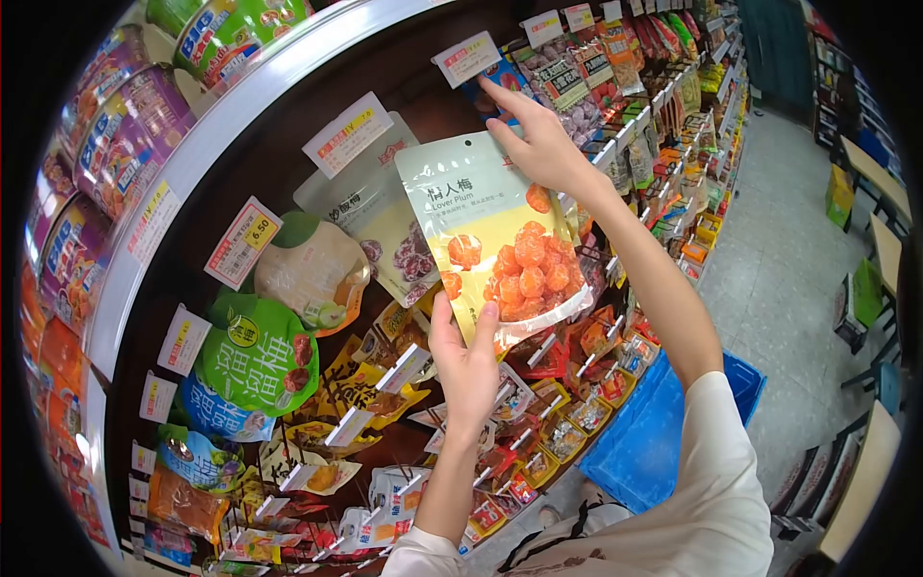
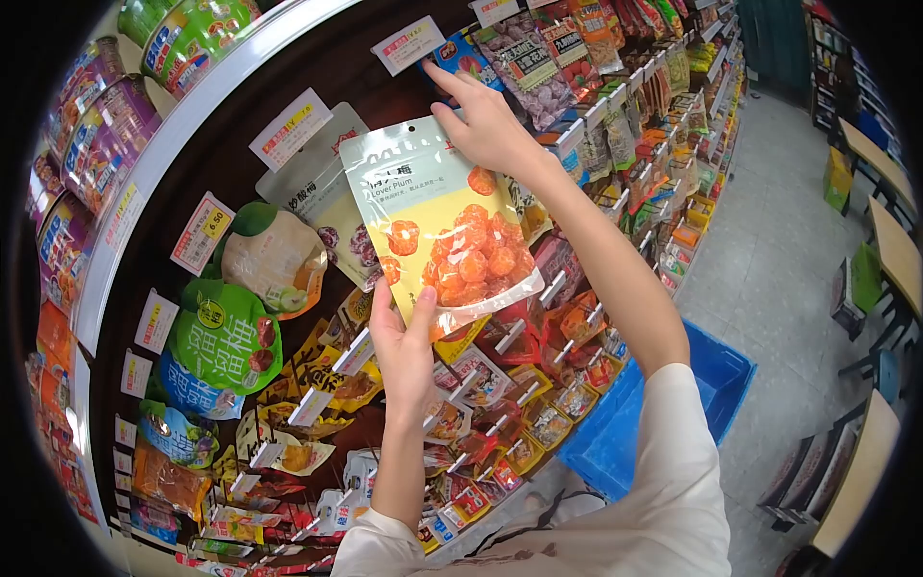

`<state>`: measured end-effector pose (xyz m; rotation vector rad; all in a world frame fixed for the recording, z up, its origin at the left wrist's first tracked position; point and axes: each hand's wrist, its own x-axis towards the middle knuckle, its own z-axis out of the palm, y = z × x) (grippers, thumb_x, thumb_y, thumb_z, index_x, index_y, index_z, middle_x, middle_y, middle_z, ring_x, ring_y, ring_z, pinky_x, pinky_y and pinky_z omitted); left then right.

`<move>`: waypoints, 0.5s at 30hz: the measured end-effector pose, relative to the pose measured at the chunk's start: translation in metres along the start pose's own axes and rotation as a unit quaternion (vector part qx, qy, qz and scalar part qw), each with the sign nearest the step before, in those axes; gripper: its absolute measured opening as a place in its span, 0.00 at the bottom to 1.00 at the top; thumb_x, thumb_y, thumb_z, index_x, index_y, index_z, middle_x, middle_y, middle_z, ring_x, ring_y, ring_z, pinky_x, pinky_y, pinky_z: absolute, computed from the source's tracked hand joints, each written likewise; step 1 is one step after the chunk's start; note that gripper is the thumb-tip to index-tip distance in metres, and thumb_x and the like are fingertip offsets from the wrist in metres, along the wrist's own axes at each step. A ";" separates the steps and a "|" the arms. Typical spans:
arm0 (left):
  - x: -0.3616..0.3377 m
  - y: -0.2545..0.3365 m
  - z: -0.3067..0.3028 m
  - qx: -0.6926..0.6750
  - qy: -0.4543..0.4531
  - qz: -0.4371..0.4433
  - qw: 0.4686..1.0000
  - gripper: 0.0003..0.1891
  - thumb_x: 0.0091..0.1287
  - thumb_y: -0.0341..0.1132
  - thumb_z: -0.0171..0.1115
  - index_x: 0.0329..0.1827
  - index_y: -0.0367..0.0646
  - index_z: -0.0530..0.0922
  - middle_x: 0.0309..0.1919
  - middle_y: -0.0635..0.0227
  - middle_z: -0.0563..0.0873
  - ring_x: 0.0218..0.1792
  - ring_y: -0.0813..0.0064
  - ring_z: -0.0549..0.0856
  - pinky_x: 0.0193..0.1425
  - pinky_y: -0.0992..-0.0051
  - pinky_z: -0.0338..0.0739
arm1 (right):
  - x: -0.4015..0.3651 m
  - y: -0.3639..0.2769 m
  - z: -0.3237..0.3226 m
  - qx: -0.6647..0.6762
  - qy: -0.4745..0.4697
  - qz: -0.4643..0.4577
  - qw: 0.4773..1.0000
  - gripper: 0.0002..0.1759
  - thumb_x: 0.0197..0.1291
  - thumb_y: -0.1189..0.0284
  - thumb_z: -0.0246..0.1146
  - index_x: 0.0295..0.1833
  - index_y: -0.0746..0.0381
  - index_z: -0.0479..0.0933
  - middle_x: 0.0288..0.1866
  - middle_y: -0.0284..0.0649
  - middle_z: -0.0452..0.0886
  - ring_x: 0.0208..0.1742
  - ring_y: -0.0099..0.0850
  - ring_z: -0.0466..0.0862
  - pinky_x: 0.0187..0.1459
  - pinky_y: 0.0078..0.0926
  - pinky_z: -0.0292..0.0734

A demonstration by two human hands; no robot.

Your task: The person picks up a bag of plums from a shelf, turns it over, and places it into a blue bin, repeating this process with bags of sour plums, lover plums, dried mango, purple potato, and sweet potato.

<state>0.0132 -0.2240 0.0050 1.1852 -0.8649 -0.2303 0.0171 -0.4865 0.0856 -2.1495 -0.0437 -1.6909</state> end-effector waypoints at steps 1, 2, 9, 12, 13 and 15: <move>0.002 -0.001 -0.001 -0.001 -0.002 0.002 1.000 0.16 0.75 0.25 0.57 0.63 0.33 0.70 0.56 0.61 0.83 0.54 0.78 0.82 0.61 0.75 0.74 | 0.001 -0.002 0.000 -0.007 0.006 -0.007 1.000 0.32 0.68 0.71 0.60 0.76 0.64 0.64 0.64 0.51 0.80 0.59 0.41 0.82 0.61 0.35 0.75; 0.005 -0.001 -0.002 0.007 -0.002 0.005 1.000 0.16 0.75 0.25 0.57 0.63 0.33 0.70 0.56 0.61 0.83 0.54 0.78 0.82 0.61 0.75 0.74 | 0.002 -0.003 0.001 -0.009 0.008 -0.008 1.000 0.32 0.68 0.71 0.60 0.76 0.64 0.64 0.64 0.51 0.80 0.59 0.41 0.82 0.61 0.35 0.75; 0.020 -0.007 0.000 0.015 -0.022 0.015 1.000 0.19 0.76 0.25 0.56 0.67 0.33 0.68 0.60 0.59 0.82 0.57 0.76 0.82 0.63 0.73 0.76 | 0.000 -0.005 0.001 0.021 0.082 -0.009 0.996 0.33 0.64 0.71 0.63 0.74 0.65 0.65 0.54 0.54 0.81 0.53 0.48 0.83 0.56 0.41 0.77; 0.028 -0.004 0.006 0.009 -0.009 0.027 1.000 0.15 0.75 0.25 0.57 0.62 0.33 0.71 0.55 0.62 0.84 0.54 0.78 0.82 0.60 0.75 0.76 | 0.002 -0.002 0.001 0.013 0.103 -0.038 0.994 0.35 0.63 0.70 0.65 0.75 0.65 0.65 0.54 0.53 0.81 0.53 0.47 0.83 0.56 0.40 0.77; 0.031 -0.003 0.008 0.010 -0.009 0.027 1.000 0.15 0.75 0.25 0.57 0.62 0.33 0.71 0.55 0.62 0.84 0.54 0.78 0.82 0.60 0.75 0.76 | 0.004 0.000 0.000 -0.005 0.114 -0.067 0.991 0.36 0.62 0.69 0.66 0.75 0.64 0.65 0.54 0.53 0.81 0.53 0.47 0.83 0.56 0.40 0.77; 0.036 0.000 0.012 -0.023 -0.012 0.024 0.999 0.15 0.75 0.24 0.57 0.62 0.32 0.71 0.54 0.62 0.84 0.53 0.78 0.83 0.59 0.75 0.76 | 0.009 0.004 -0.003 -0.017 0.117 -0.074 0.990 0.37 0.61 0.69 0.66 0.75 0.63 0.65 0.55 0.53 0.81 0.54 0.47 0.83 0.57 0.40 0.77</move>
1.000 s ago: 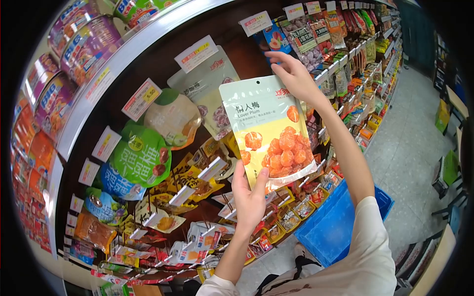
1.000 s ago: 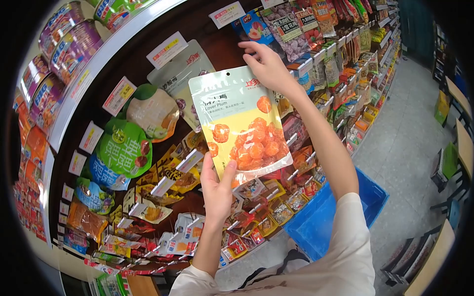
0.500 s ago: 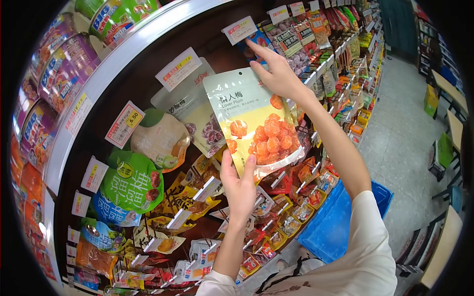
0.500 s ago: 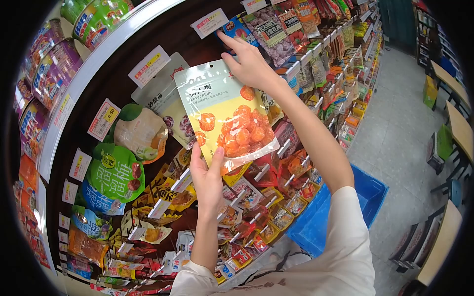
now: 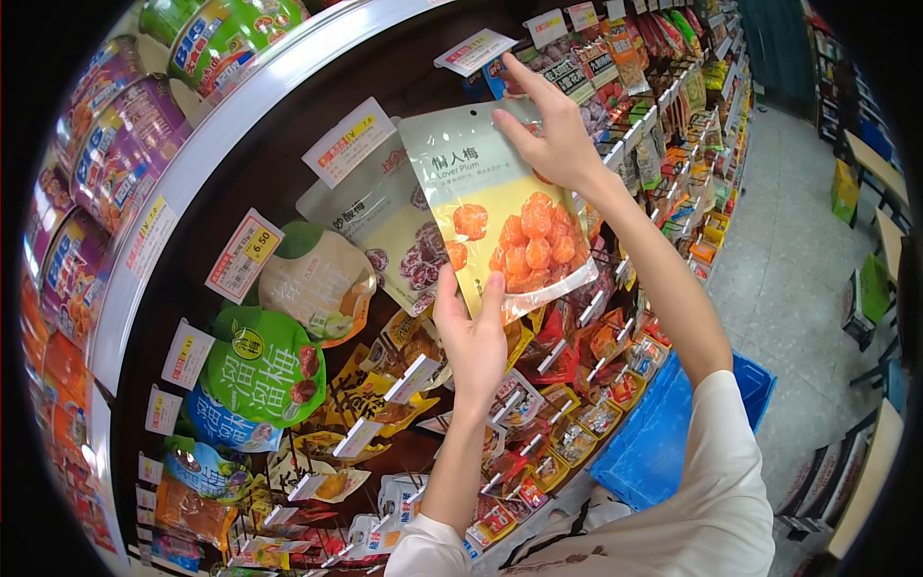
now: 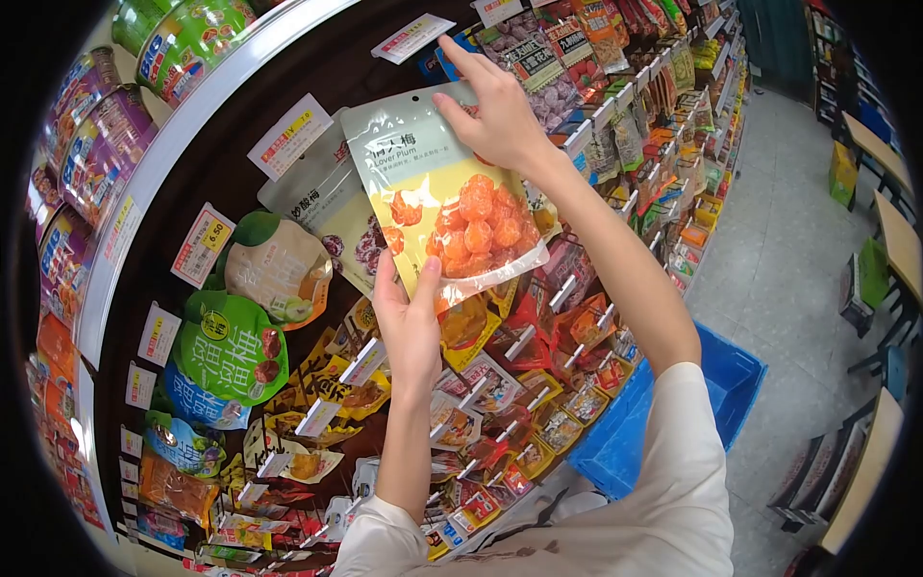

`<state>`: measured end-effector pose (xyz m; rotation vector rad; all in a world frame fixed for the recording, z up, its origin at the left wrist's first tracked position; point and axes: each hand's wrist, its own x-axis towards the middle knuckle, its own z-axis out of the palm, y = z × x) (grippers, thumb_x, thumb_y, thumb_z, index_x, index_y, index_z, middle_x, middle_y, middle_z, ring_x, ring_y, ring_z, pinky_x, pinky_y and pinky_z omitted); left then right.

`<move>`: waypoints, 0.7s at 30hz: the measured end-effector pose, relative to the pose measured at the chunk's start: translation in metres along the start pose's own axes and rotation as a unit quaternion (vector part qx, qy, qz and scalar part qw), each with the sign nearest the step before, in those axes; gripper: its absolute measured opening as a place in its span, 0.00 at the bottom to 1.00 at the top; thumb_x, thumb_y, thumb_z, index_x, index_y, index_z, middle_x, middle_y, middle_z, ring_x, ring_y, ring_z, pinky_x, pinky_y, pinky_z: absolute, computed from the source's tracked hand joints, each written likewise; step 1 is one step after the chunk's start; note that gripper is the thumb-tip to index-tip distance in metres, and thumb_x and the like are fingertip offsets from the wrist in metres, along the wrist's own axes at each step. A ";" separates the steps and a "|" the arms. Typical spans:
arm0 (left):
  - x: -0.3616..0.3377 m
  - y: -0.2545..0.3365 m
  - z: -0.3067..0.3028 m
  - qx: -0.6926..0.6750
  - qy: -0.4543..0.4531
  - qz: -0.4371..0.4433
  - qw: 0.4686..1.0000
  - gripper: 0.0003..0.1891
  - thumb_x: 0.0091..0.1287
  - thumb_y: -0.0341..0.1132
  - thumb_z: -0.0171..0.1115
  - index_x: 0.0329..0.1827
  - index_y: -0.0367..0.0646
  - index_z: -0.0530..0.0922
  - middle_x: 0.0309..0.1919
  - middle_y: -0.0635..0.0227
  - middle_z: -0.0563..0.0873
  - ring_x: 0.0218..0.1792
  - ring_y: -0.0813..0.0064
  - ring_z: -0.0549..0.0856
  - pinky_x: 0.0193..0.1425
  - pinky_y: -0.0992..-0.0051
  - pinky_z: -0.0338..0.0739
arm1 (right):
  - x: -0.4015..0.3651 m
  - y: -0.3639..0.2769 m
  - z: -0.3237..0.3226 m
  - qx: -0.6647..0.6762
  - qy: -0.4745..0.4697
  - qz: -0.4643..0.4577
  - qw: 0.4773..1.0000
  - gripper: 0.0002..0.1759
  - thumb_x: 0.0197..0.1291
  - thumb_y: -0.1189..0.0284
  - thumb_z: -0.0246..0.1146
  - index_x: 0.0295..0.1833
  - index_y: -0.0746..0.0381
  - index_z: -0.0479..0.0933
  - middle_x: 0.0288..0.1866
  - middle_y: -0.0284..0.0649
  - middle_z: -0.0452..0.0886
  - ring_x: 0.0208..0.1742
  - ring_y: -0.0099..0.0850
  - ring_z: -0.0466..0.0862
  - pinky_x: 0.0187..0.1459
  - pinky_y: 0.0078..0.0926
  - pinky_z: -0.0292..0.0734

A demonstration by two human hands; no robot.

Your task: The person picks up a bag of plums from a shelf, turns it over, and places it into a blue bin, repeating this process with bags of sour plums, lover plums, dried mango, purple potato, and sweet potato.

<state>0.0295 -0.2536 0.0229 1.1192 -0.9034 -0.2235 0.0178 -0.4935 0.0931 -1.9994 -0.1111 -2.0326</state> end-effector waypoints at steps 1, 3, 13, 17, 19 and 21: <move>0.004 -0.001 0.002 0.000 0.002 0.001 1.000 0.15 0.75 0.24 0.57 0.62 0.32 0.71 0.54 0.62 0.84 0.53 0.78 0.83 0.59 0.75 0.76 | 0.003 0.000 -0.001 -0.010 0.002 -0.009 1.000 0.38 0.60 0.68 0.67 0.76 0.63 0.65 0.56 0.53 0.81 0.55 0.48 0.83 0.58 0.40 0.77; 0.010 -0.003 0.005 -0.023 -0.001 0.009 1.000 0.14 0.75 0.24 0.57 0.61 0.32 0.71 0.53 0.63 0.84 0.52 0.79 0.83 0.58 0.76 0.76 | 0.007 -0.003 -0.004 0.001 -0.010 0.000 1.000 0.39 0.60 0.68 0.67 0.76 0.62 0.64 0.57 0.54 0.81 0.56 0.48 0.82 0.59 0.40 0.76; 0.026 -0.004 0.013 -0.031 -0.013 0.047 0.998 0.13 0.75 0.24 0.58 0.59 0.32 0.72 0.52 0.63 0.84 0.50 0.80 0.82 0.56 0.77 0.76 | 0.020 -0.004 -0.010 0.027 -0.013 -0.002 1.000 0.41 0.58 0.68 0.69 0.78 0.59 0.63 0.64 0.55 0.78 0.65 0.48 0.79 0.67 0.38 0.71; 0.032 -0.004 0.014 -0.025 -0.019 0.064 0.997 0.13 0.75 0.24 0.58 0.59 0.32 0.72 0.52 0.63 0.84 0.50 0.80 0.82 0.57 0.77 0.76 | 0.026 -0.003 -0.012 0.026 -0.020 -0.005 0.999 0.41 0.59 0.67 0.69 0.77 0.59 0.64 0.65 0.55 0.78 0.65 0.48 0.79 0.67 0.38 0.71; 0.034 0.000 0.018 -0.025 -0.018 0.059 0.998 0.13 0.75 0.25 0.58 0.59 0.32 0.72 0.52 0.63 0.84 0.50 0.79 0.82 0.57 0.76 0.76 | 0.028 0.001 -0.013 0.032 -0.019 -0.016 0.999 0.38 0.62 0.70 0.68 0.78 0.59 0.65 0.71 0.48 0.76 0.69 0.39 0.77 0.70 0.34 0.68; 0.036 0.001 0.024 -0.039 -0.007 0.055 0.998 0.12 0.74 0.25 0.59 0.58 0.33 0.73 0.52 0.62 0.85 0.50 0.79 0.83 0.57 0.76 0.76 | 0.030 0.001 -0.014 0.028 -0.025 -0.001 0.999 0.38 0.61 0.71 0.68 0.77 0.61 0.65 0.73 0.49 0.74 0.72 0.39 0.75 0.69 0.33 0.70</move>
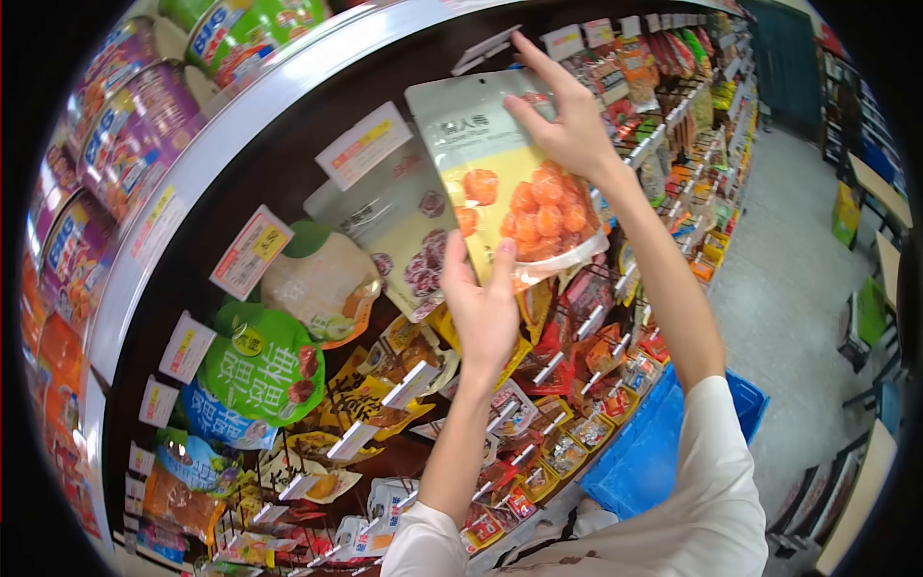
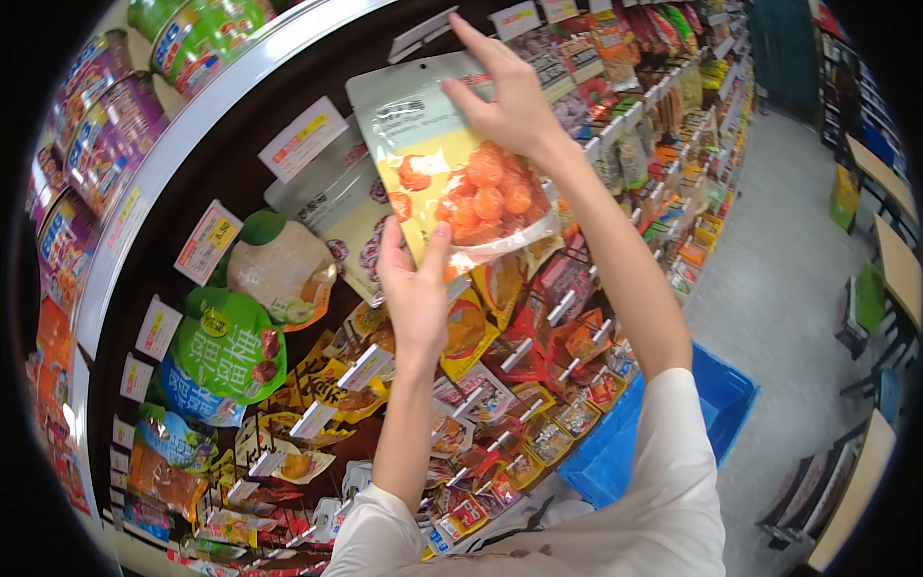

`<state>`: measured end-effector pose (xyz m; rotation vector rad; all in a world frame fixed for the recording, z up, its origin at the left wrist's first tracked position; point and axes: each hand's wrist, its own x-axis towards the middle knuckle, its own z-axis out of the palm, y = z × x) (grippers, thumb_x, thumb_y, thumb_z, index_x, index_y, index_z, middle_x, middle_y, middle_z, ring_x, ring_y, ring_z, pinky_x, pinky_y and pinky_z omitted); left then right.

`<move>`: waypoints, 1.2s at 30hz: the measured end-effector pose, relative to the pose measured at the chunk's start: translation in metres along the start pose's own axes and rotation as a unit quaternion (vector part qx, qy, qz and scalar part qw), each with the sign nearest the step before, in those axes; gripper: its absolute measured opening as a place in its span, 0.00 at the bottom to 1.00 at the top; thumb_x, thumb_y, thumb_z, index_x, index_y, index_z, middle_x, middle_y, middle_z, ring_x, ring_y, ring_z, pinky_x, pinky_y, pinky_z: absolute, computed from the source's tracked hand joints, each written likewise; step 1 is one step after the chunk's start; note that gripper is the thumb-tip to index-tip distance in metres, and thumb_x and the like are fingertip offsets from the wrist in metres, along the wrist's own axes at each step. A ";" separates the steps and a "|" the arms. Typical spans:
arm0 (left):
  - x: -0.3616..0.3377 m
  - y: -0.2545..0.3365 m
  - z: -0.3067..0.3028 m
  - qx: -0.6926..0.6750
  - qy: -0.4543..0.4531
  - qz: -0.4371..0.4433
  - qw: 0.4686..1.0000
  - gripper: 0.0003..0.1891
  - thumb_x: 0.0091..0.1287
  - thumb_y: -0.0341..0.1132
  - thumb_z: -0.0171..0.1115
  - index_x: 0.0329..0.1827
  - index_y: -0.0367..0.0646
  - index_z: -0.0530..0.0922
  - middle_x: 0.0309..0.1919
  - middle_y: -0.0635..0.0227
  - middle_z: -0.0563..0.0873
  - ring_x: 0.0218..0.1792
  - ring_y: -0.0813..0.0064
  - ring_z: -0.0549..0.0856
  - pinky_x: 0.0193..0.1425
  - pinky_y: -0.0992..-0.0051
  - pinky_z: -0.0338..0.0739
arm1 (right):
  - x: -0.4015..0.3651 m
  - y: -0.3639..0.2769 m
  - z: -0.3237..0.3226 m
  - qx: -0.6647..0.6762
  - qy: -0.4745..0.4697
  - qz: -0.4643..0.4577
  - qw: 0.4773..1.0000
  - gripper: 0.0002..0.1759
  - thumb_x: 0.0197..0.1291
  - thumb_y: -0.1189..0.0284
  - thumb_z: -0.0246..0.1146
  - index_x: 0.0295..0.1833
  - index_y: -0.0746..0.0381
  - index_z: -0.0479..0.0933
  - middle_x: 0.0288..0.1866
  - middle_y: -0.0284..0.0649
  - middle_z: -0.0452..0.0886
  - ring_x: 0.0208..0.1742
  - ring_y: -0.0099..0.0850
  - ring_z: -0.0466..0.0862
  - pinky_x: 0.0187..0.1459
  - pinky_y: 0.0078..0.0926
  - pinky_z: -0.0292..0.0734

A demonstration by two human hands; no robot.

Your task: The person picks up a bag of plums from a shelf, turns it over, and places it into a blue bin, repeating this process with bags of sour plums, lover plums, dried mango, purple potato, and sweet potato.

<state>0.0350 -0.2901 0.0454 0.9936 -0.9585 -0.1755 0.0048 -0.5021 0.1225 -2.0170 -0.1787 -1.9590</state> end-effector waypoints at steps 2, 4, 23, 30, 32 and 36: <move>0.007 -0.011 -0.014 0.069 0.000 -0.007 0.998 0.18 0.74 0.29 0.62 0.64 0.34 0.72 0.54 0.63 0.84 0.53 0.78 0.83 0.58 0.75 0.76 | 0.005 0.001 0.008 0.021 -0.001 -0.007 1.000 0.36 0.61 0.70 0.67 0.75 0.62 0.67 0.74 0.49 0.72 0.72 0.40 0.74 0.69 0.34 0.72; 0.009 -0.013 -0.018 0.152 0.030 0.015 0.988 0.19 0.74 0.32 0.64 0.64 0.36 0.73 0.52 0.63 0.85 0.53 0.76 0.83 0.58 0.73 0.77 | 0.001 0.008 0.008 -0.051 0.004 -0.023 0.998 0.33 0.61 0.70 0.67 0.72 0.64 0.70 0.72 0.50 0.74 0.71 0.42 0.75 0.67 0.34 0.75; 0.011 -0.009 0.012 0.116 0.051 0.048 0.991 0.12 0.73 0.25 0.56 0.56 0.29 0.73 0.48 0.57 0.84 0.46 0.72 0.82 0.55 0.70 0.76 | 0.010 0.002 0.016 0.064 -0.022 0.081 0.994 0.36 0.63 0.71 0.62 0.77 0.60 0.63 0.68 0.57 0.76 0.64 0.49 0.80 0.61 0.35 0.76; 0.009 -0.001 0.019 0.119 0.046 0.068 0.990 0.08 0.73 0.23 0.55 0.52 0.29 0.72 0.45 0.57 0.84 0.45 0.73 0.82 0.53 0.70 0.77 | 0.010 0.007 0.016 0.032 -0.009 0.063 0.997 0.37 0.66 0.69 0.63 0.80 0.53 0.61 0.64 0.55 0.81 0.64 0.39 0.82 0.60 0.32 0.77; 0.003 0.005 0.021 0.133 0.044 0.075 0.987 0.09 0.74 0.24 0.55 0.54 0.30 0.73 0.47 0.58 0.85 0.46 0.75 0.82 0.55 0.71 0.76 | 0.007 0.000 0.015 0.052 0.001 0.080 0.995 0.37 0.66 0.69 0.63 0.80 0.53 0.61 0.64 0.54 0.81 0.64 0.39 0.82 0.59 0.32 0.77; 0.001 -0.011 0.012 0.135 0.046 0.071 0.987 0.10 0.75 0.24 0.55 0.56 0.30 0.73 0.49 0.60 0.85 0.48 0.76 0.83 0.56 0.72 0.76 | 0.004 -0.003 0.014 0.073 -0.006 0.113 0.991 0.38 0.65 0.70 0.64 0.79 0.55 0.60 0.63 0.54 0.81 0.63 0.40 0.83 0.59 0.33 0.77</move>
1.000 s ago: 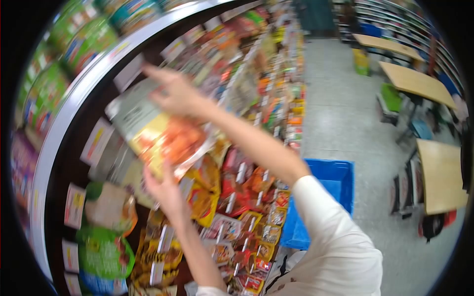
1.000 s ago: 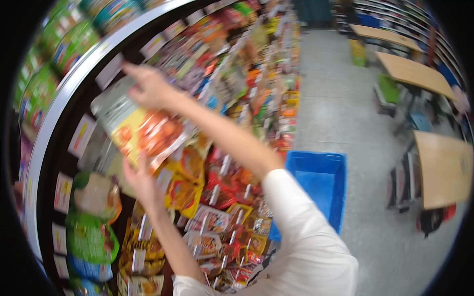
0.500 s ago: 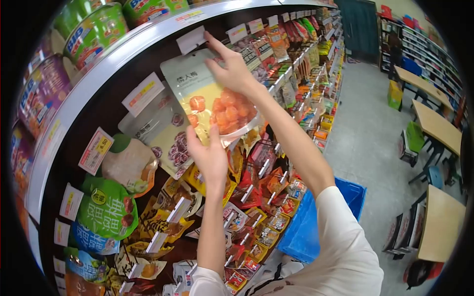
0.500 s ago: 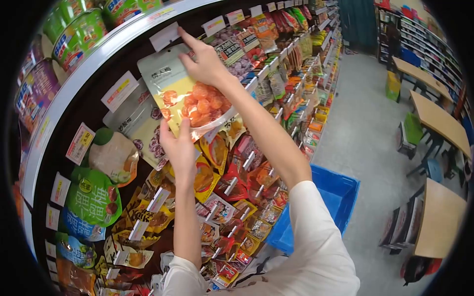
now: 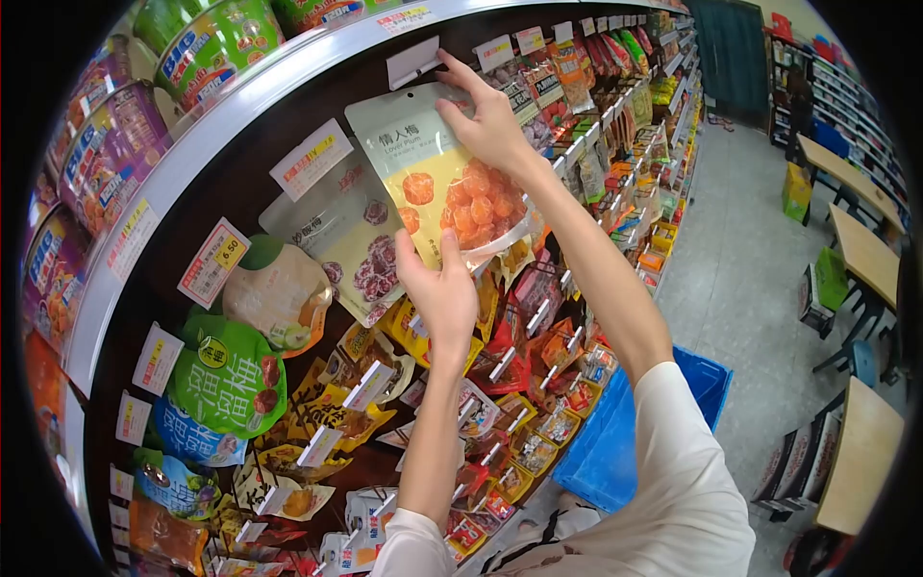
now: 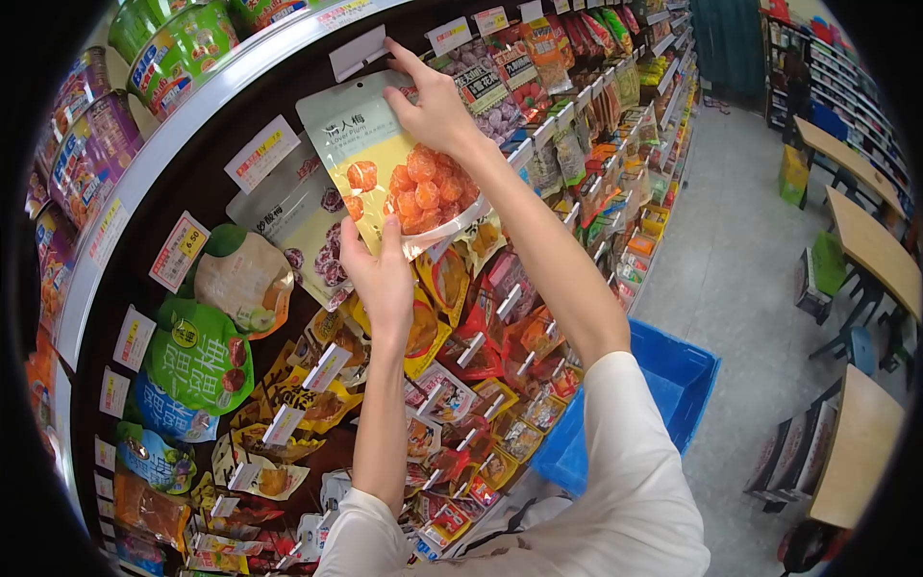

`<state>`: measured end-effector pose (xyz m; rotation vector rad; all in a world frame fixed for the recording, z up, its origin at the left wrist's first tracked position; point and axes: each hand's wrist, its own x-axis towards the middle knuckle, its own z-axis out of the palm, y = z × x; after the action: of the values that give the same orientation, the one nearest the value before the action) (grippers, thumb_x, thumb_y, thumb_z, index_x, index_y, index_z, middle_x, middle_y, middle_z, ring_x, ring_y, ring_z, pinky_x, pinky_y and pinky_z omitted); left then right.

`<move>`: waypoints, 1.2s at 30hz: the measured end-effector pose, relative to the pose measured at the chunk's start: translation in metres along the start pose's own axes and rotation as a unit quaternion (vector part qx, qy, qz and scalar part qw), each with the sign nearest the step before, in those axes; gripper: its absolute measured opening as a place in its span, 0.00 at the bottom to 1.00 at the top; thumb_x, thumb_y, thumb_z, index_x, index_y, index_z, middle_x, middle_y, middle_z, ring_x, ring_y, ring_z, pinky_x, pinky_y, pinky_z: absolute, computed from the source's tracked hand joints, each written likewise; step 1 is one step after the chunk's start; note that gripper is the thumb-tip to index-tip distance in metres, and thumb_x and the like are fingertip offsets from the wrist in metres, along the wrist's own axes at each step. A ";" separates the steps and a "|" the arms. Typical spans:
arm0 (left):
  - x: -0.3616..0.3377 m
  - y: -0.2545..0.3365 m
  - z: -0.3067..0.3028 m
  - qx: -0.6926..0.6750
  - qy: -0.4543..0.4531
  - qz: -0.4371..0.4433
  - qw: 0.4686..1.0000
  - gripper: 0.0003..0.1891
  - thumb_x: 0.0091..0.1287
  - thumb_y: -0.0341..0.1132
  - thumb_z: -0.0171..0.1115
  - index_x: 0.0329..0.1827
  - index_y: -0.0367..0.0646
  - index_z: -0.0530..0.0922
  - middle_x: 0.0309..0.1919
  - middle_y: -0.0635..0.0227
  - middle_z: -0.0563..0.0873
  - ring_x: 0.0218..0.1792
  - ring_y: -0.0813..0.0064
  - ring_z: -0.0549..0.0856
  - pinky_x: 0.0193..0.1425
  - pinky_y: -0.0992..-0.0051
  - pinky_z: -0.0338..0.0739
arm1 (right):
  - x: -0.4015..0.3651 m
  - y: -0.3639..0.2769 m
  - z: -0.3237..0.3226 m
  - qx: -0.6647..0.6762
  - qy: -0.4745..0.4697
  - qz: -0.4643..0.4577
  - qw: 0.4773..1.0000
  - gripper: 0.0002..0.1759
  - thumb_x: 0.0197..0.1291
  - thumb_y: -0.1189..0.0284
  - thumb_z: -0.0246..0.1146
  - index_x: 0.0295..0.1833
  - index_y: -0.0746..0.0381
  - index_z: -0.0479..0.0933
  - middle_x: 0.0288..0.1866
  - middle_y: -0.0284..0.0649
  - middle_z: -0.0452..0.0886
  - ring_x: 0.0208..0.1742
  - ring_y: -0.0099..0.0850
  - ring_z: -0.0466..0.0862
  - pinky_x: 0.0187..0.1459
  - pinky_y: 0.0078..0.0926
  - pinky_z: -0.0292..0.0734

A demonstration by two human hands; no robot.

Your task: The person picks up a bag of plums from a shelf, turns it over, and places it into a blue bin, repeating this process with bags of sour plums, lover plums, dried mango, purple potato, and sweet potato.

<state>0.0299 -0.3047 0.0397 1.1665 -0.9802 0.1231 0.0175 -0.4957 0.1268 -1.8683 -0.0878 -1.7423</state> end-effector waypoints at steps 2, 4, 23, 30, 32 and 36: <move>0.001 0.000 0.000 0.005 0.002 -0.005 1.000 0.10 0.75 0.24 0.55 0.56 0.30 0.73 0.49 0.60 0.85 0.48 0.76 0.83 0.56 0.72 0.76 | 0.000 0.004 0.002 0.014 -0.015 0.019 1.000 0.38 0.64 0.69 0.64 0.79 0.57 0.60 0.62 0.54 0.82 0.62 0.40 0.83 0.60 0.33 0.77; -0.001 0.005 0.001 -0.020 0.001 -0.012 1.000 0.08 0.74 0.23 0.54 0.53 0.29 0.71 0.47 0.57 0.83 0.46 0.74 0.82 0.54 0.72 0.76 | -0.004 0.006 0.008 -0.012 0.051 -0.039 0.998 0.35 0.62 0.70 0.65 0.73 0.61 0.62 0.60 0.56 0.82 0.55 0.47 0.86 0.46 0.35 0.82; -0.006 -0.008 0.004 0.009 0.011 -0.010 1.000 0.07 0.72 0.22 0.55 0.50 0.29 0.72 0.44 0.56 0.84 0.44 0.73 0.83 0.51 0.70 0.78 | 0.003 0.012 0.012 0.029 0.090 0.022 0.995 0.24 0.65 0.62 0.68 0.56 0.70 0.75 0.50 0.52 0.86 0.55 0.40 0.86 0.52 0.35 0.80; -0.008 -0.003 0.008 0.010 0.022 0.005 1.000 0.07 0.73 0.23 0.55 0.50 0.29 0.72 0.43 0.55 0.84 0.44 0.73 0.82 0.52 0.70 0.77 | 0.006 0.004 0.010 0.059 0.075 0.048 0.994 0.23 0.70 0.59 0.62 0.57 0.68 0.73 0.49 0.50 0.86 0.53 0.38 0.86 0.52 0.35 0.78; -0.009 -0.001 0.008 0.004 0.019 -0.001 1.000 0.07 0.73 0.23 0.55 0.49 0.29 0.72 0.43 0.55 0.84 0.44 0.73 0.82 0.52 0.70 0.76 | 0.007 0.006 0.010 0.068 0.076 0.055 0.993 0.22 0.71 0.59 0.62 0.57 0.68 0.73 0.49 0.50 0.86 0.52 0.38 0.86 0.52 0.35 0.78; -0.007 -0.003 0.006 0.016 0.007 -0.007 1.000 0.09 0.74 0.22 0.55 0.54 0.31 0.72 0.49 0.59 0.85 0.48 0.76 0.83 0.56 0.72 0.76 | 0.009 0.004 0.009 0.086 0.066 0.071 0.992 0.22 0.72 0.59 0.60 0.56 0.68 0.72 0.48 0.50 0.86 0.51 0.38 0.86 0.52 0.35 0.78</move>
<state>0.0232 -0.3081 0.0331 1.1996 -0.9608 0.1350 0.0290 -0.4980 0.1336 -1.5933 -0.0490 -1.6992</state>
